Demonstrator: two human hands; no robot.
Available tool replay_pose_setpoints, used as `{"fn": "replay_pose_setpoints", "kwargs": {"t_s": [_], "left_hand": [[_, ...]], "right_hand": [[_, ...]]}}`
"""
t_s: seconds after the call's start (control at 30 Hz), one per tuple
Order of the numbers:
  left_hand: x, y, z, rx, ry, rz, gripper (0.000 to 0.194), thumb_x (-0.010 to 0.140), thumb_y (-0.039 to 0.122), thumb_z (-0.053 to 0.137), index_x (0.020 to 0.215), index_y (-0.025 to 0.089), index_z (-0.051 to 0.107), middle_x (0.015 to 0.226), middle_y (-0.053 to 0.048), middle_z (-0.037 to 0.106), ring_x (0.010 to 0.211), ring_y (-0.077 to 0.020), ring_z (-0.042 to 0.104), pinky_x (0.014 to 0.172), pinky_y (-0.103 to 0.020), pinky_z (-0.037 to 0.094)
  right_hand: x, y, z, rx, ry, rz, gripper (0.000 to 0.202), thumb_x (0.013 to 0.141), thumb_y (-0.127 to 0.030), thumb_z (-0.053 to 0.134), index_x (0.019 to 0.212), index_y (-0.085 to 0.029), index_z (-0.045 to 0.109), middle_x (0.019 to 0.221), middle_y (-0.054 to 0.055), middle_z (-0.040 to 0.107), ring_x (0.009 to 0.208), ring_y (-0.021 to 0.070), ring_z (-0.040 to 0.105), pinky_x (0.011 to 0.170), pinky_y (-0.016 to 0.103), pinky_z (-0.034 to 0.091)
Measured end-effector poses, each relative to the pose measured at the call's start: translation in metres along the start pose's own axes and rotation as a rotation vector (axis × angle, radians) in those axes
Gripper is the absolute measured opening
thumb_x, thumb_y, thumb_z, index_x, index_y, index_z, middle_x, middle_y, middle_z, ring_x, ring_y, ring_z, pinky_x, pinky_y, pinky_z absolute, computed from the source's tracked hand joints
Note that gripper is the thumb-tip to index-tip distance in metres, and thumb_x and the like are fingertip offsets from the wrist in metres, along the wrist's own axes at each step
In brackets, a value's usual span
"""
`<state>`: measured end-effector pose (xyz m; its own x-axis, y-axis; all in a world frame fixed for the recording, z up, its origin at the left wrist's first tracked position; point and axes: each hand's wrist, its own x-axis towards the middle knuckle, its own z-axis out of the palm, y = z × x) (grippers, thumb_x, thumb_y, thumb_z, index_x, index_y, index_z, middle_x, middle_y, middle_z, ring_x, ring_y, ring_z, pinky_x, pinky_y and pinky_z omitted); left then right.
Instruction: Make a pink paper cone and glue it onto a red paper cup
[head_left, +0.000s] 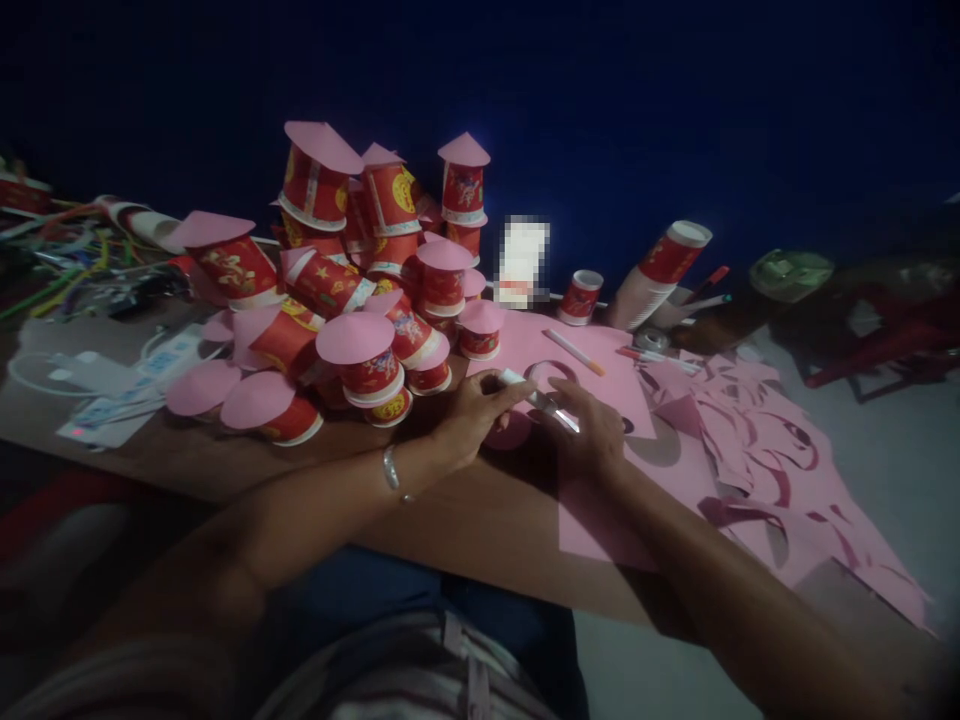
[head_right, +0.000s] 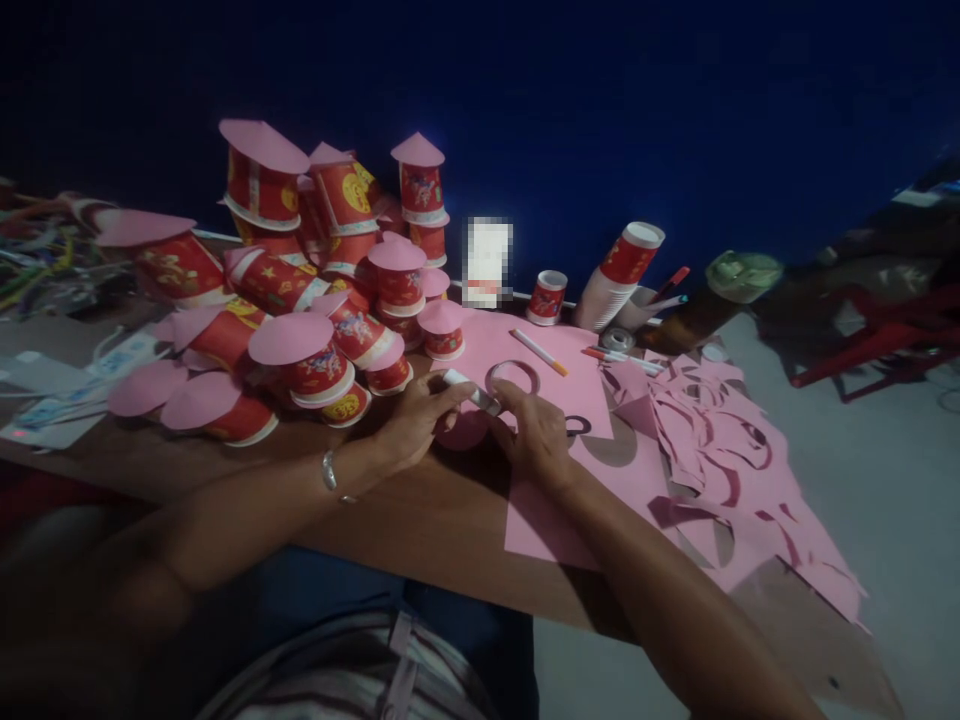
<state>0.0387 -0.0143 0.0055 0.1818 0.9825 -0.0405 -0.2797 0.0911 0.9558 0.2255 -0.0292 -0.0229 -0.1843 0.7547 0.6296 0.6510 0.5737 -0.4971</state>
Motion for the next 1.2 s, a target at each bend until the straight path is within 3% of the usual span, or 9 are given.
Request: {"fn": "replay_pose_setpoints", "kwargs": {"t_s": [0.1,0.2,0.33,0.5,0.73,0.87,0.97,1.07,1.2], "left_hand": [[-0.001,0.003,-0.003,0.154,0.023,0.077,0.036,0.075,0.045,0.083,0.071,0.017,0.061,0.058,0.006,0.052,0.052,-0.0065,0.043,0.051,-0.022,0.032],[-0.005,0.009,-0.006,0.377,0.039,0.275,0.033,0.070,0.038,0.087,0.069,0.017,0.061,0.063,0.004,0.057,0.060,-0.0090,0.048,0.058,-0.024,0.038],[-0.009,0.016,-0.008,0.526,-0.060,0.497,0.020,0.075,0.028,0.084,0.079,0.017,0.068,0.077,0.000,0.066,0.072,-0.0124,0.057,0.061,-0.024,0.042],[-0.009,0.018,-0.011,0.519,-0.176,0.488,0.015,0.080,0.027,0.079,0.088,0.017,0.072,0.083,-0.002,0.070,0.073,-0.0125,0.061,0.061,-0.023,0.046],[-0.009,0.013,-0.011,0.508,-0.073,0.426,0.025,0.073,0.032,0.086,0.076,0.018,0.066,0.072,0.002,0.066,0.066,-0.0106,0.056,0.062,-0.023,0.045],[-0.003,0.007,-0.013,0.554,-0.096,0.386,0.028,0.075,0.034,0.084,0.091,0.018,0.068,0.086,-0.001,0.069,0.073,-0.0128,0.061,0.065,-0.025,0.049],[0.006,0.002,-0.019,0.793,-0.079,0.433,0.047,0.075,0.027,0.084,0.116,0.019,0.064,0.113,-0.007,0.068,0.094,-0.0188,0.065,0.079,-0.032,0.054],[0.011,0.003,-0.027,1.207,-0.117,0.459,0.043,0.082,0.028,0.076,0.121,0.018,0.062,0.126,-0.011,0.064,0.119,-0.0277,0.059,0.102,-0.043,0.049],[0.011,0.012,-0.031,1.495,-0.156,0.323,0.047,0.088,0.044,0.068,0.124,0.015,0.061,0.129,-0.015,0.063,0.120,-0.0326,0.058,0.101,-0.046,0.049]], "right_hand": [[0.001,0.000,0.002,0.036,-0.040,0.004,0.040,0.092,-0.035,0.067,0.131,-0.026,0.061,0.098,0.007,0.078,0.087,0.0257,0.075,0.079,0.041,0.060],[0.003,-0.006,0.003,0.166,-0.154,0.071,0.026,0.093,-0.036,0.064,0.117,-0.026,0.069,0.095,0.006,0.078,0.081,0.0232,0.074,0.075,0.037,0.059],[0.003,-0.014,0.002,0.468,-0.296,0.209,0.024,0.095,-0.040,0.064,0.113,-0.025,0.072,0.100,0.004,0.078,0.087,0.0218,0.072,0.080,0.035,0.057],[0.003,-0.012,0.001,0.660,-0.295,0.287,0.027,0.094,-0.042,0.067,0.113,-0.025,0.074,0.103,0.004,0.077,0.096,0.0237,0.072,0.087,0.038,0.057],[0.002,-0.015,0.000,0.412,-0.254,0.199,0.023,0.095,-0.042,0.065,0.107,-0.025,0.075,0.098,0.004,0.078,0.086,0.0232,0.073,0.080,0.035,0.057],[0.005,-0.008,-0.002,0.309,-0.206,0.192,0.022,0.095,-0.041,0.064,0.108,-0.026,0.073,0.099,0.005,0.079,0.087,0.0235,0.073,0.079,0.036,0.057],[0.013,0.008,-0.009,0.138,-0.110,0.259,0.025,0.095,-0.041,0.062,0.112,-0.024,0.070,0.097,0.006,0.077,0.086,0.0244,0.072,0.076,0.037,0.056],[0.023,0.024,-0.020,-0.193,-0.054,0.173,0.020,0.097,-0.033,0.056,0.104,-0.022,0.071,0.101,0.009,0.074,0.095,0.0265,0.067,0.083,0.040,0.053],[0.027,0.039,-0.029,-0.456,-0.173,0.075,0.022,0.096,-0.023,0.052,0.104,-0.021,0.072,0.099,0.011,0.069,0.096,0.0275,0.062,0.082,0.039,0.050]]}}
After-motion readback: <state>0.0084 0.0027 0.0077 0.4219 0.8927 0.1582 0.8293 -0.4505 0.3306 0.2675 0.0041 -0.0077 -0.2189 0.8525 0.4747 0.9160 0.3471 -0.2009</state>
